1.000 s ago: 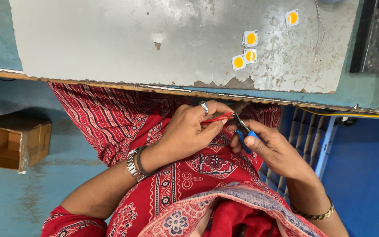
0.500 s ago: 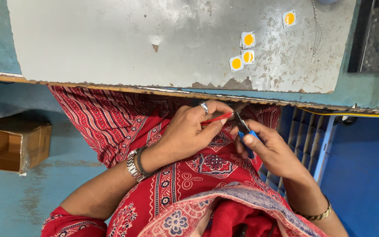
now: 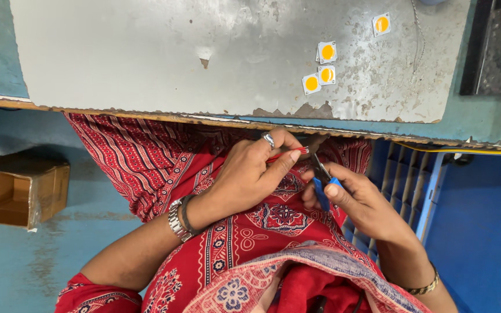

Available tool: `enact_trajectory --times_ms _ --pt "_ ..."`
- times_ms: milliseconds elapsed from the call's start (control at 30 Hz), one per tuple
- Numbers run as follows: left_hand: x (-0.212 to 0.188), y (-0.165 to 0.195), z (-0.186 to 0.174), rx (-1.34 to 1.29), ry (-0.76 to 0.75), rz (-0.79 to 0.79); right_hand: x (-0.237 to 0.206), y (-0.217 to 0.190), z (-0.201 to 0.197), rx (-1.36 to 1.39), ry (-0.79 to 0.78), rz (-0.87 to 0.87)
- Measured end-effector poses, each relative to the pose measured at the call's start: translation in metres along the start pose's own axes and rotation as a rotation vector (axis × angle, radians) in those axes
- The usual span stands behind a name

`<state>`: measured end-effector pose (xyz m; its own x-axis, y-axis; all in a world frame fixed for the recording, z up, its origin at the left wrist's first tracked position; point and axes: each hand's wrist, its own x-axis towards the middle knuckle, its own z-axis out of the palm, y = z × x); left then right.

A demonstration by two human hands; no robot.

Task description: The person solders red wires onto small square LED chips on a workbench using a soldering iron, dipping wire ends into a flux container. They strip insulation from wire ends with wire strippers, solder each connection, and place finished LED chips aside while working through a batch.

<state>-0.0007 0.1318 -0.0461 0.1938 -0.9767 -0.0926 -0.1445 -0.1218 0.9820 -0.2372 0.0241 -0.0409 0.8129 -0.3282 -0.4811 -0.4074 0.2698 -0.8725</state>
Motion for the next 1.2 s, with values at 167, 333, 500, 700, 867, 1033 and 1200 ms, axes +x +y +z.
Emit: enact_trajectory --times_ms 167,333,500,700,867,1033,1200 --pt "-0.001 -0.004 0.003 -0.059 0.036 0.075 0.004 -0.003 0.003 -0.040 0.010 0.002" --pt "-0.003 -0.004 0.007 -0.069 0.058 0.085 0.005 -0.002 0.005 -0.001 0.018 0.006" --pt "-0.004 -0.002 0.006 -0.048 0.025 -0.044 -0.001 -0.006 0.008 0.142 0.233 -0.289" --pt "-0.006 -0.003 0.007 -0.102 -0.004 -0.079 0.004 -0.012 0.017 -0.098 0.234 -0.401" --pt "-0.007 -0.004 0.011 -0.089 0.003 -0.055 0.004 -0.016 0.018 -0.167 0.223 -0.363" --pt "-0.007 -0.004 0.014 -0.050 0.014 -0.024 0.000 -0.016 0.016 -0.092 0.188 -0.364" --pt "-0.006 -0.002 0.014 -0.021 0.041 0.133 -0.002 -0.016 0.015 0.083 0.164 -0.354"
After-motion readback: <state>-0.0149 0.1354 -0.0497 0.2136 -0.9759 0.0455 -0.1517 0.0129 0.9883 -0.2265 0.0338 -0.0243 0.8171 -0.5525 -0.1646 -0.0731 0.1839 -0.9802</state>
